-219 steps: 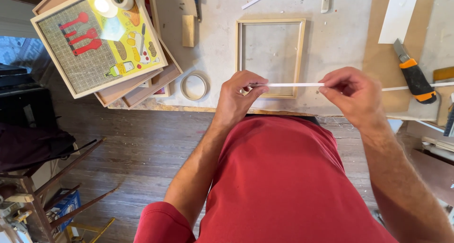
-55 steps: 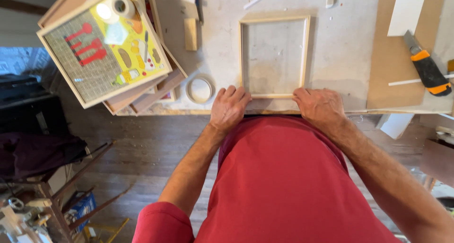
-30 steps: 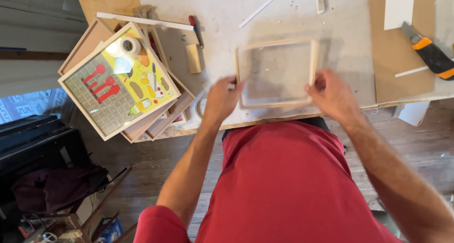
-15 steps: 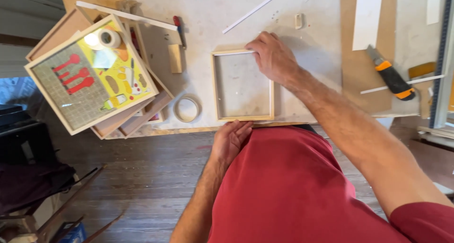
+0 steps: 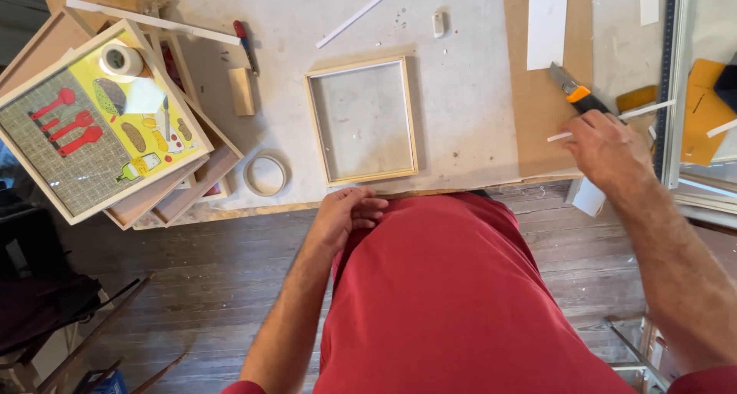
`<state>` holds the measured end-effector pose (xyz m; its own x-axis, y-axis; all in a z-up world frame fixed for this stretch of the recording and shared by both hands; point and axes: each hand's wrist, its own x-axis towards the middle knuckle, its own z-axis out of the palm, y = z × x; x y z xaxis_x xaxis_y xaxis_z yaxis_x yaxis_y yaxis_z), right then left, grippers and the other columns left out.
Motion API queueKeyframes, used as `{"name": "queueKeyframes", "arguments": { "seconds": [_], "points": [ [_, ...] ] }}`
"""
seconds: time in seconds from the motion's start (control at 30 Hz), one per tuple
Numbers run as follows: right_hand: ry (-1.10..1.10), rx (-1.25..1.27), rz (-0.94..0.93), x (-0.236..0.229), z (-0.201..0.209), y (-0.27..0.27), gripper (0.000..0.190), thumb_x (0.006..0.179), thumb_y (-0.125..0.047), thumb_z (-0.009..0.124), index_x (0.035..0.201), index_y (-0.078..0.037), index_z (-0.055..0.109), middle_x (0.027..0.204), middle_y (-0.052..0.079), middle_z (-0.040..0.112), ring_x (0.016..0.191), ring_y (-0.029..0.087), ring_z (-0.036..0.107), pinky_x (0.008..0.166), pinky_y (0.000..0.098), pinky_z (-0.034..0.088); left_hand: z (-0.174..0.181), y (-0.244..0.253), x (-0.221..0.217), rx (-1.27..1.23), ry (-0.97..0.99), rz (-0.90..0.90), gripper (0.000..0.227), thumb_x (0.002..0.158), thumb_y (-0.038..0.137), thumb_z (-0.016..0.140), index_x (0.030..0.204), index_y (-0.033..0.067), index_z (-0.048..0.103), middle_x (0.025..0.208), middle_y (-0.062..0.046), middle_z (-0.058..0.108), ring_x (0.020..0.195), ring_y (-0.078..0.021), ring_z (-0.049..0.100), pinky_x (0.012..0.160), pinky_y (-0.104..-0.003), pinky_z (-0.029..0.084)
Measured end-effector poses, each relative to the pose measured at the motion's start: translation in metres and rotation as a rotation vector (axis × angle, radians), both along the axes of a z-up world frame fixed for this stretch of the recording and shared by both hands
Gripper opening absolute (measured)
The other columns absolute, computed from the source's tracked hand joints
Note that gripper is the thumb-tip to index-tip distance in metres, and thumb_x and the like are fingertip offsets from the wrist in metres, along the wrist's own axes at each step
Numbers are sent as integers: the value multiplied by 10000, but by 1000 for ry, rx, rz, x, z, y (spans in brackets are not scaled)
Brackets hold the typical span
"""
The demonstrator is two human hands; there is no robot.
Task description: Assembling a wooden picture frame by cutting and fitting internal spacers, applying adhesive, and inserting a print.
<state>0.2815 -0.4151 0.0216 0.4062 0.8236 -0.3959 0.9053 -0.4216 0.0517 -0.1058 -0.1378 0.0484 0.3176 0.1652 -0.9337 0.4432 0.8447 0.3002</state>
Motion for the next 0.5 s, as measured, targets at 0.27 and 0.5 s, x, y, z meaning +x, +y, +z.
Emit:
{"name": "queueKeyframes", "arguments": {
  "seconds": [0.27, 0.5],
  "points": [
    [203, -39, -88, -6, 33, 29, 244, 1082, -333, 543, 1197, -198, 710, 1225, 50, 681, 1189, 272, 624, 1044, 456, 495, 29, 15, 12, 245, -62, -58, 171, 992, 157, 616, 991, -8, 660, 839, -179, 743, 577, -183, 608, 524, -264, 511],
    [1392, 1150, -979, -113, 75, 114, 263, 1097, -20, 544, 1341, -50, 638, 1042, 107, 692, 998, 249, 717, 1013, 389, 656, 40, 2, 38, 638, -334, -388, 328, 914, 241, 718, 1229, 158, 678, 1182, 6, 729, 1058, -118, 677, 911, -287, 551]
  ]
}}
